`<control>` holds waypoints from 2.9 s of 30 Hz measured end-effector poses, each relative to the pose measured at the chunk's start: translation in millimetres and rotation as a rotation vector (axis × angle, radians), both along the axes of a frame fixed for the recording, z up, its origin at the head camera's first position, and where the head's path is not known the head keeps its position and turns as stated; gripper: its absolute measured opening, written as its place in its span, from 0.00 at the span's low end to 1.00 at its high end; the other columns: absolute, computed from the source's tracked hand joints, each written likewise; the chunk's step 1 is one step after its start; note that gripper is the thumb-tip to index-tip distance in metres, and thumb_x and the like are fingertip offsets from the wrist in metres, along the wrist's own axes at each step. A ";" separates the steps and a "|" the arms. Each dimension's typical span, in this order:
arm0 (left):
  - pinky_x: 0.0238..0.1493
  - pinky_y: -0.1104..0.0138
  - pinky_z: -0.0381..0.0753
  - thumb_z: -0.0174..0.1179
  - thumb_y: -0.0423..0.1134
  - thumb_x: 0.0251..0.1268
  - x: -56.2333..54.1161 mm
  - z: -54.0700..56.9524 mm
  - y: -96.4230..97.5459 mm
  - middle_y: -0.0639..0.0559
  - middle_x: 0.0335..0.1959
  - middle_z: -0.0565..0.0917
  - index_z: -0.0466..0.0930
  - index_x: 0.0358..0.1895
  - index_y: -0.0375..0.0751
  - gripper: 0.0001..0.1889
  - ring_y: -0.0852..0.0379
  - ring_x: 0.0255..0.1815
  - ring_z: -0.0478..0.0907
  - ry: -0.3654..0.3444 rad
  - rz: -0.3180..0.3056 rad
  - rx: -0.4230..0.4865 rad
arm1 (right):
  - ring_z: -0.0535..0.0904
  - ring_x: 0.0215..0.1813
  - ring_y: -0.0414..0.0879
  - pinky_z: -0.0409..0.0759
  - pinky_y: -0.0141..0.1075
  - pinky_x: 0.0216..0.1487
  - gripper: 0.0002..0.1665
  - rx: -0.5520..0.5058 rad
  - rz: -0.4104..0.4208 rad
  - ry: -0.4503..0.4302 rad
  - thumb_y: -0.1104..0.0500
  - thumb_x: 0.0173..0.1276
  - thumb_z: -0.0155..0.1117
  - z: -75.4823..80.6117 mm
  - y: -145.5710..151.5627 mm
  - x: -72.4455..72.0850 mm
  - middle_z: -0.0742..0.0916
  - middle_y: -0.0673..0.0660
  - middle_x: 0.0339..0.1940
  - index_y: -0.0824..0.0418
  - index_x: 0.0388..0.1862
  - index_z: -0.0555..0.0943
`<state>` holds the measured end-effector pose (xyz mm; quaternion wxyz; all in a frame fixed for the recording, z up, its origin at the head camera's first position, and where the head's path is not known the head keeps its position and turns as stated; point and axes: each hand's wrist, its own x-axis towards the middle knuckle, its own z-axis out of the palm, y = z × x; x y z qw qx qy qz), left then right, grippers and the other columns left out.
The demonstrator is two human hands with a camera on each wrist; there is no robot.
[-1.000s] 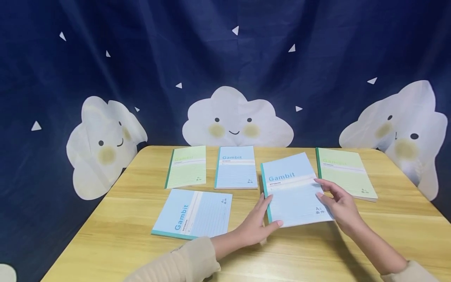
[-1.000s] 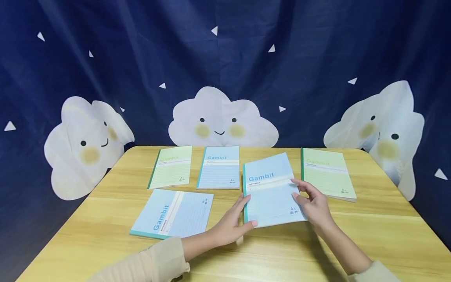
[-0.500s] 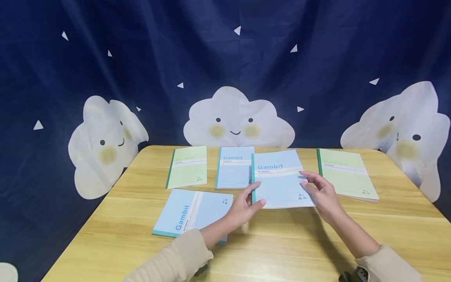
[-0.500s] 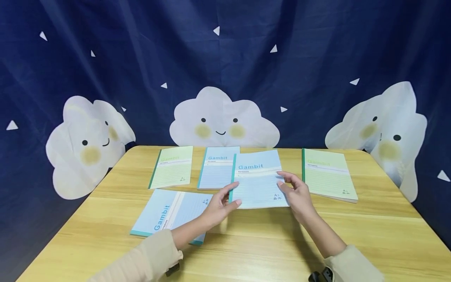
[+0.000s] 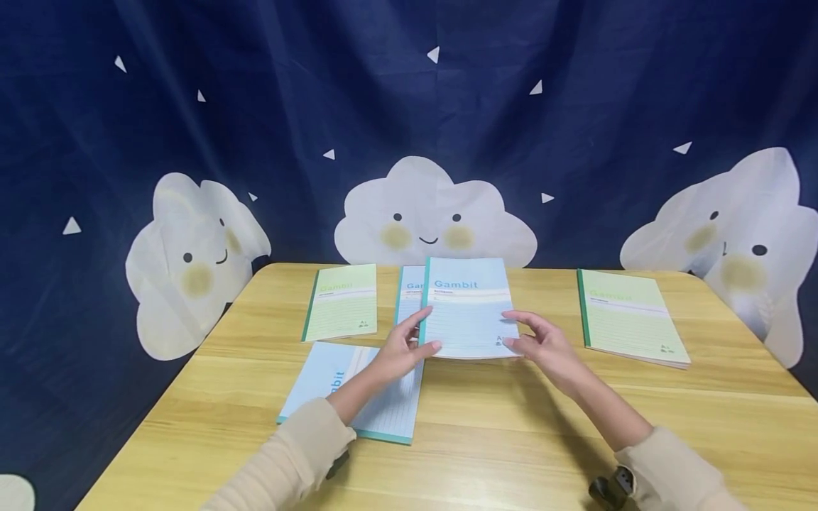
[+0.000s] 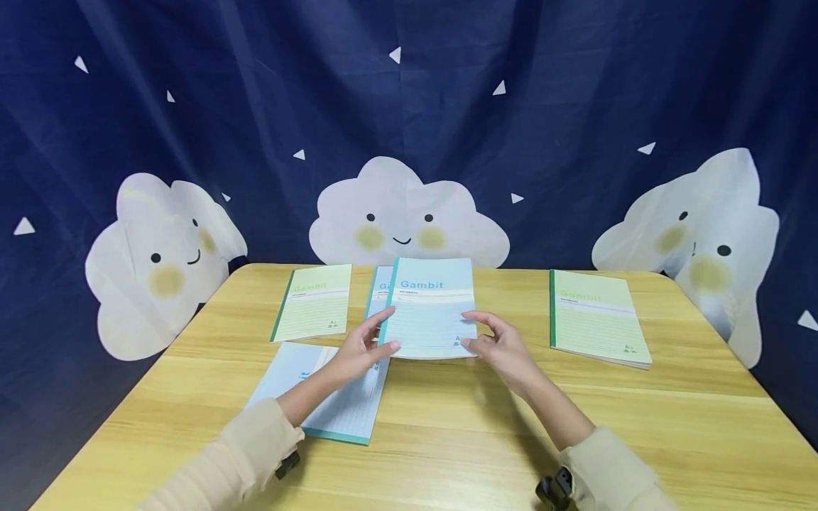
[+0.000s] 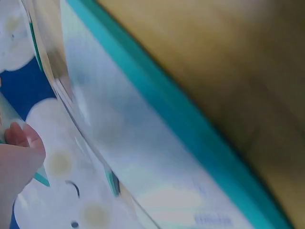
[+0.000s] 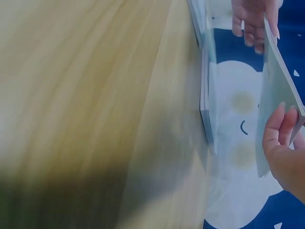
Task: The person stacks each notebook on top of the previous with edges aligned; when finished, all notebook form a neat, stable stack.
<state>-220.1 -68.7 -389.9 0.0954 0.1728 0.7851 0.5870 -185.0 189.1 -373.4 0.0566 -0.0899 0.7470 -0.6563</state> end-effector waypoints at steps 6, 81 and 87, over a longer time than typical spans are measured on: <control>0.39 0.72 0.73 0.61 0.39 0.60 -17.5 3.1 -14.2 0.45 0.50 0.74 0.59 0.70 0.45 0.34 0.56 0.43 0.69 0.061 0.042 -0.110 | 0.78 0.35 0.32 0.81 0.36 0.45 0.31 0.000 0.018 -0.009 0.66 0.64 0.57 -1.8 -13.3 -16.2 0.64 0.66 0.68 0.70 0.65 0.63; 0.68 0.54 0.62 0.40 0.49 0.73 -64.7 -22.1 -22.3 0.37 0.67 0.63 0.53 0.72 0.42 0.28 0.43 0.68 0.62 0.179 0.003 -1.126 | 0.69 0.65 0.59 0.70 0.48 0.63 0.24 0.621 -0.220 0.043 0.64 0.67 0.56 -47.7 -80.0 -72.5 0.76 0.67 0.61 0.69 0.62 0.71; 0.67 0.53 0.62 0.39 0.48 0.73 -60.5 -18.6 -22.1 0.38 0.67 0.65 0.53 0.72 0.40 0.28 0.43 0.69 0.60 0.232 0.012 -1.160 | 0.79 0.39 0.51 0.79 0.40 0.42 0.19 0.663 -0.238 0.102 0.64 0.66 0.58 -45.2 -78.0 -70.3 0.83 0.68 0.46 0.71 0.54 0.76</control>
